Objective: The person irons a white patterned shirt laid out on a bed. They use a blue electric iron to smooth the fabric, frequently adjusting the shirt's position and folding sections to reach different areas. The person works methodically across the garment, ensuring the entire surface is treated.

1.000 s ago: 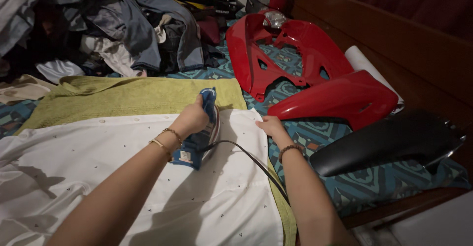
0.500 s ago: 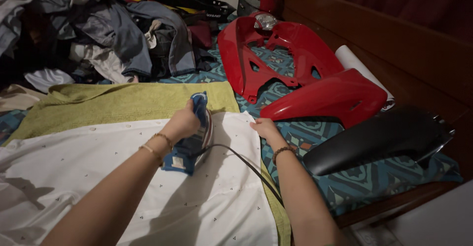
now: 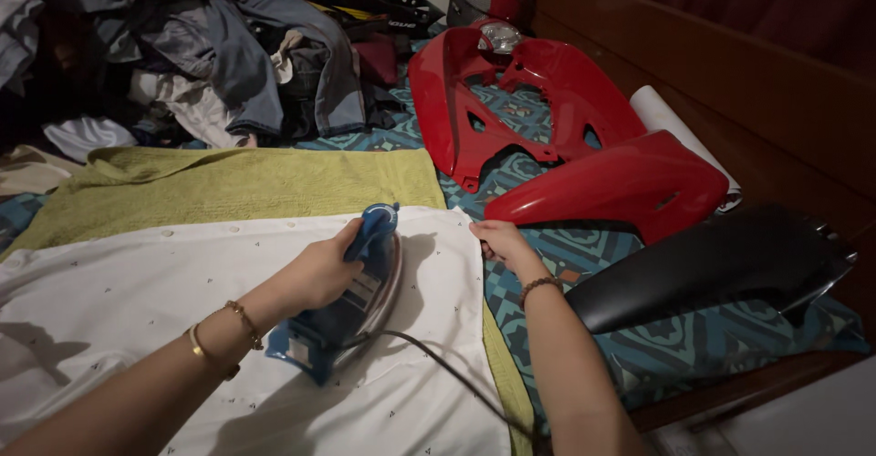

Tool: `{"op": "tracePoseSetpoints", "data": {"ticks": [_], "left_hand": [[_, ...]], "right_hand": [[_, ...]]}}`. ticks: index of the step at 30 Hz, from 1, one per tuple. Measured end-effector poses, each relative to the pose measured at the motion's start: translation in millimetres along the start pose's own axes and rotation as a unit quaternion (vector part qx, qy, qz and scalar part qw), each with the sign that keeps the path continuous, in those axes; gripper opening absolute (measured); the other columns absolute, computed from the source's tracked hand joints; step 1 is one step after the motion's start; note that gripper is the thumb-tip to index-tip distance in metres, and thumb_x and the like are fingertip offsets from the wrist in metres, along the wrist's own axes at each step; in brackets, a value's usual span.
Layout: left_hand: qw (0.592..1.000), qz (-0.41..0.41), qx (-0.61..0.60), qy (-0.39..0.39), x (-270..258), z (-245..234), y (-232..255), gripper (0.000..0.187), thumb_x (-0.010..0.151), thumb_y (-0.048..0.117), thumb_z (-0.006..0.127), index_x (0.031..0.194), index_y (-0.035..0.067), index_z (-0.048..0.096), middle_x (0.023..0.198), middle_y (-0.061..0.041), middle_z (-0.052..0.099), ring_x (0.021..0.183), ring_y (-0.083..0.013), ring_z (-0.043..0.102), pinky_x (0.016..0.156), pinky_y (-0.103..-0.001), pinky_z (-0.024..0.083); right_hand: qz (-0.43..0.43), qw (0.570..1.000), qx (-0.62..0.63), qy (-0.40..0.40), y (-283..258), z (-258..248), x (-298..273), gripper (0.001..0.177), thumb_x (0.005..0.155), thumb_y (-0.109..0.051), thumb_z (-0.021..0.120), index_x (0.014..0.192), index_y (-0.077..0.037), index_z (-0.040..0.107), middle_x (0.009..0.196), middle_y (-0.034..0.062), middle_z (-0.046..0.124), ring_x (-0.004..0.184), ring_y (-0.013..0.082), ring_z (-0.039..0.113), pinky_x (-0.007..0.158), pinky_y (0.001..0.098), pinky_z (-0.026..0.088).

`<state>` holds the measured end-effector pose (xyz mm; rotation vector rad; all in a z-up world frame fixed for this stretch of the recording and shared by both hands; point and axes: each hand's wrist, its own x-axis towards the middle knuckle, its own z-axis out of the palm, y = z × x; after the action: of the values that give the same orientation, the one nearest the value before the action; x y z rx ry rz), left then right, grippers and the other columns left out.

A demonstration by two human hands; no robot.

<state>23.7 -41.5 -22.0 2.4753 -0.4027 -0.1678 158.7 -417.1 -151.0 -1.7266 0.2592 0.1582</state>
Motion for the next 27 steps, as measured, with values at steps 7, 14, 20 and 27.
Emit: {"op": "tracePoseSetpoints", "data": {"ticks": [7, 14, 20, 27], "left_hand": [[0.994, 0.097, -0.043, 0.032, 79, 21, 6, 0.075, 0.087, 0.018, 0.061, 0.155, 0.009, 0.032, 0.117, -0.029, 0.068, 0.107, -0.0405, 0.068, 0.092, -0.043, 0.052], [0.996, 0.077, -0.011, 0.033, 153, 39, 29, 0.075, 0.087, 0.016, 0.058, 0.157, 0.008, 0.034, 0.115, -0.029, 0.069, 0.106, -0.0423, 0.069, 0.091, -0.045, 0.053], [0.996, 0.089, -0.016, 0.010, 131, 30, 26, 0.074, 0.085, 0.018, 0.062, 0.155, 0.017, 0.038, 0.116, -0.024, 0.071, 0.106, -0.0381, 0.069, 0.091, -0.044, 0.053], [0.995, 0.039, -0.065, -0.057, 140, 24, 48, 0.068, 0.087, 0.017, 0.058, 0.153, 0.022, 0.045, 0.115, -0.021, 0.073, 0.099, -0.0375, 0.073, 0.086, -0.046, 0.056]], "right_hand": [[-0.049, 0.981, 0.189, -0.010, 4, -10, -17, 0.039, 0.104, -0.032, 0.053, 0.131, -0.005, 0.061, 0.076, -0.0025, 0.058, 0.055, 0.0076, 0.041, 0.051, 0.0249, 0.037], [-0.070, 0.951, 0.302, 0.018, 16, -20, -12, 0.052, 0.107, -0.047, 0.043, 0.137, -0.007, 0.056, 0.064, -0.0034, 0.036, 0.048, 0.0077, 0.026, 0.045, 0.0251, 0.025], [-0.058, 0.960, 0.272, 0.027, 7, -16, -17, 0.056, 0.107, -0.049, 0.039, 0.136, -0.005, 0.058, 0.063, -0.0050, 0.031, 0.048, 0.0068, 0.024, 0.044, 0.0252, 0.023], [-0.048, 0.964, 0.261, 0.020, 14, -16, -7, 0.061, 0.107, -0.052, 0.037, 0.132, -0.001, 0.059, 0.063, -0.0043, 0.033, 0.048, 0.0073, 0.026, 0.043, 0.0252, 0.023]]}}
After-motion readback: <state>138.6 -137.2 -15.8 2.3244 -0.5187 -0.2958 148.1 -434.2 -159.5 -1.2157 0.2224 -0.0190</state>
